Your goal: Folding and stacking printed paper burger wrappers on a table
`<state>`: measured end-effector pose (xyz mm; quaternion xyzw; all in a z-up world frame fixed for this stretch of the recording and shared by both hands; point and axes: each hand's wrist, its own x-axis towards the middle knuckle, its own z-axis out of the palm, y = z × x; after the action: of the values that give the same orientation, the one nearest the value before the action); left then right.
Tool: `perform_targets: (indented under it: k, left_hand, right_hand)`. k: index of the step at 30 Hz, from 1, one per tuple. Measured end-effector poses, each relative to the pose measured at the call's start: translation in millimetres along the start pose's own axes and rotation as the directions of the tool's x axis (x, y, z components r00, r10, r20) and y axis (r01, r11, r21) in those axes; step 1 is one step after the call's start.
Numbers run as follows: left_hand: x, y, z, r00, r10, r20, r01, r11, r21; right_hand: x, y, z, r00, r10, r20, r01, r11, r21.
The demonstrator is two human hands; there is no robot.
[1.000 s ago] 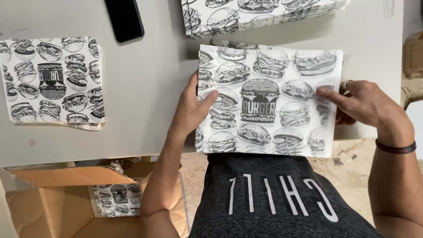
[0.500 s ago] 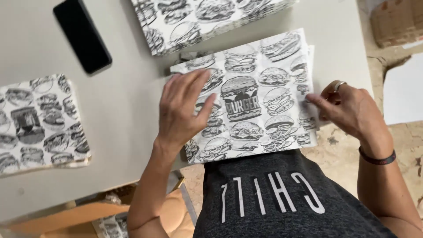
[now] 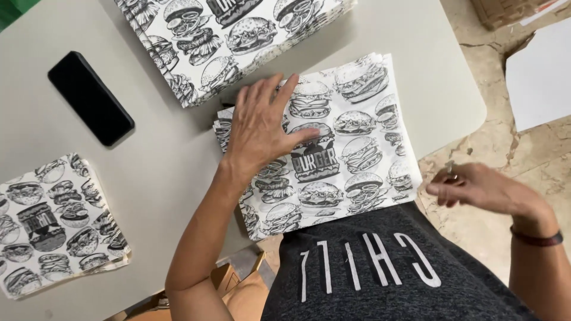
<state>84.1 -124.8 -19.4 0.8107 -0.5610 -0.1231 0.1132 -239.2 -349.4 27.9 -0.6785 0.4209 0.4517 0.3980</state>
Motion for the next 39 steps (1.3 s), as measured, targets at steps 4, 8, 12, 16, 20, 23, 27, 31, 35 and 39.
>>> perform_targets:
  k: [4,8,12,16,20,23,27,31,35,39]
  left_hand:
    - [6,-6,4,1.000,-0.005,-0.012,0.005,1.000,0.026]
    - [8,-5,1,0.999,0.008,-0.034,-0.008,1.000,0.000]
    - [7,-5,6,0.991,0.072,-0.114,-0.063,0.995,0.073]
    - [7,-3,4,0.998,0.018,-0.060,-0.011,0.994,0.108]
    - [7,5,-16,0.978,-0.163,0.130,0.163,0.987,0.009]
    - [0,9,-21,0.949,-0.249,0.194,0.249,0.968,0.022]
    - [-11,12,-10,0.943,-0.308,0.128,0.311,0.950,-0.005]
    - [-13,15,-1,0.929,-0.352,0.114,0.355,0.935,-0.003]
    - [-11,22,-2,0.924,-0.376,0.074,0.379,0.925,-0.033]
    - [-20,28,-1,0.935,-0.338,-0.105,0.339,0.941,-0.012]
  right_hand:
    - [30,38,45,0.997,-0.070,0.041,0.066,0.993,0.096]
    - [52,51,76,0.935,-0.331,-0.124,0.332,0.704,0.628]
    - [35,24,80,0.987,-0.127,-0.097,0.150,0.530,0.835]
    - [35,14,84,0.957,-0.257,-0.138,0.250,0.476,0.843]
    - [27,-1,70,0.972,-0.137,-0.192,0.233,0.439,0.868]
    - [38,3,59,0.969,-0.130,-0.209,0.246,0.472,0.847]
    - [45,11,43,0.971,-0.218,-0.103,0.212,0.568,0.795]
    - [12,-3,13,0.982,-0.190,0.014,0.152,0.826,0.543]
    - [3,-8,-14,0.912,-0.370,-0.176,0.406,0.874,0.268]
    - [8,-54,-22,0.549,-0.659,-0.514,0.708,0.694,-0.133]
